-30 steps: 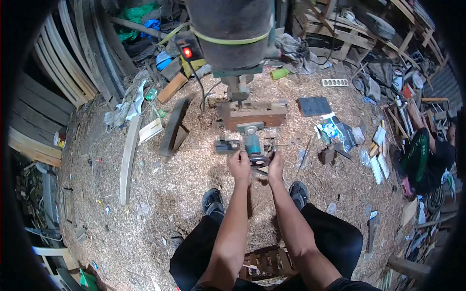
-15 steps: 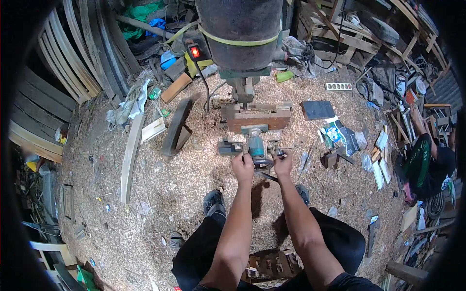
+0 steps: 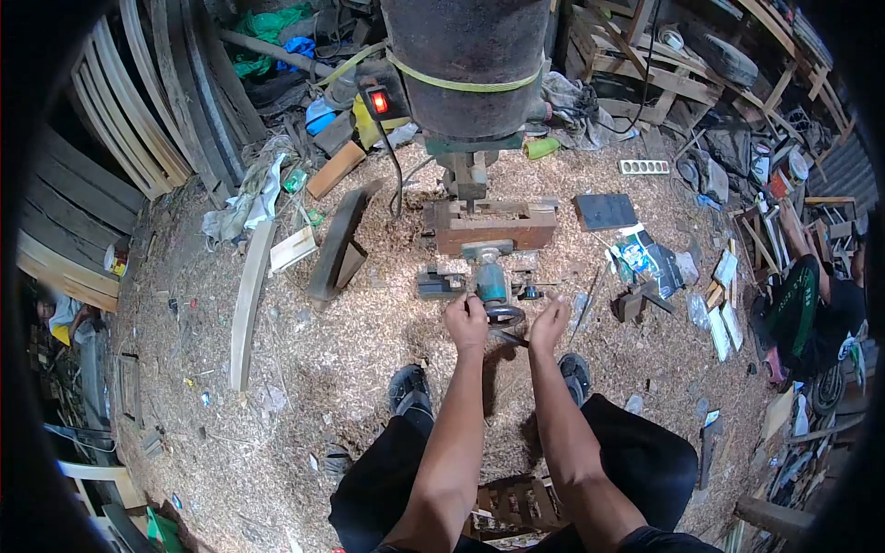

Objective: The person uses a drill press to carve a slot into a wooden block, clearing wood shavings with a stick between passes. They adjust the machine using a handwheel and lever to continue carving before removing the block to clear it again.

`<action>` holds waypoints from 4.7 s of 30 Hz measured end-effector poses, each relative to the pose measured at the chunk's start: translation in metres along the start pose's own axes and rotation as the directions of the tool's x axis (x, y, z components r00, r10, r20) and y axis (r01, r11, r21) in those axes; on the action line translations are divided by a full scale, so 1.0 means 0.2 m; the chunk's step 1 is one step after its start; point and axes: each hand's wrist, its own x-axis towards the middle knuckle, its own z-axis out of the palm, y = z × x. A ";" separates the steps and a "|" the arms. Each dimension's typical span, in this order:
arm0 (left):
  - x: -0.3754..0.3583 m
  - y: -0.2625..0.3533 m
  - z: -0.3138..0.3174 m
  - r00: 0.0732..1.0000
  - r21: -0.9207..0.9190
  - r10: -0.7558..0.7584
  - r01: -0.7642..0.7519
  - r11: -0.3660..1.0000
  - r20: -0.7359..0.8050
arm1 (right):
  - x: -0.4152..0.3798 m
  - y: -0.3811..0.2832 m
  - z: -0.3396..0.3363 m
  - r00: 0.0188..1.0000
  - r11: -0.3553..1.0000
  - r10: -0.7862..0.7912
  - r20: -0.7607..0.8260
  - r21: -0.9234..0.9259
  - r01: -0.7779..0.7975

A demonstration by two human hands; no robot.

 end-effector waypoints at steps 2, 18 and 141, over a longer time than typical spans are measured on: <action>0.00 -0.03 0.01 1.000 0.013 0.020 -0.020 1.000 -0.008 | -0.01 -0.03 0.01 0.999 0.999 0.045 0.015 0.017 -0.046; 0.00 -0.05 0.02 0.998 0.041 0.047 -0.046 0.998 -0.035 | 0.02 0.05 -0.04 0.990 0.999 -0.015 0.138 -0.047 0.022; 0.01 0.07 0.05 0.997 0.024 0.075 -0.076 0.997 0.016 | -0.14 -0.33 0.09 0.927 0.978 0.148 0.343 0.091 -0.190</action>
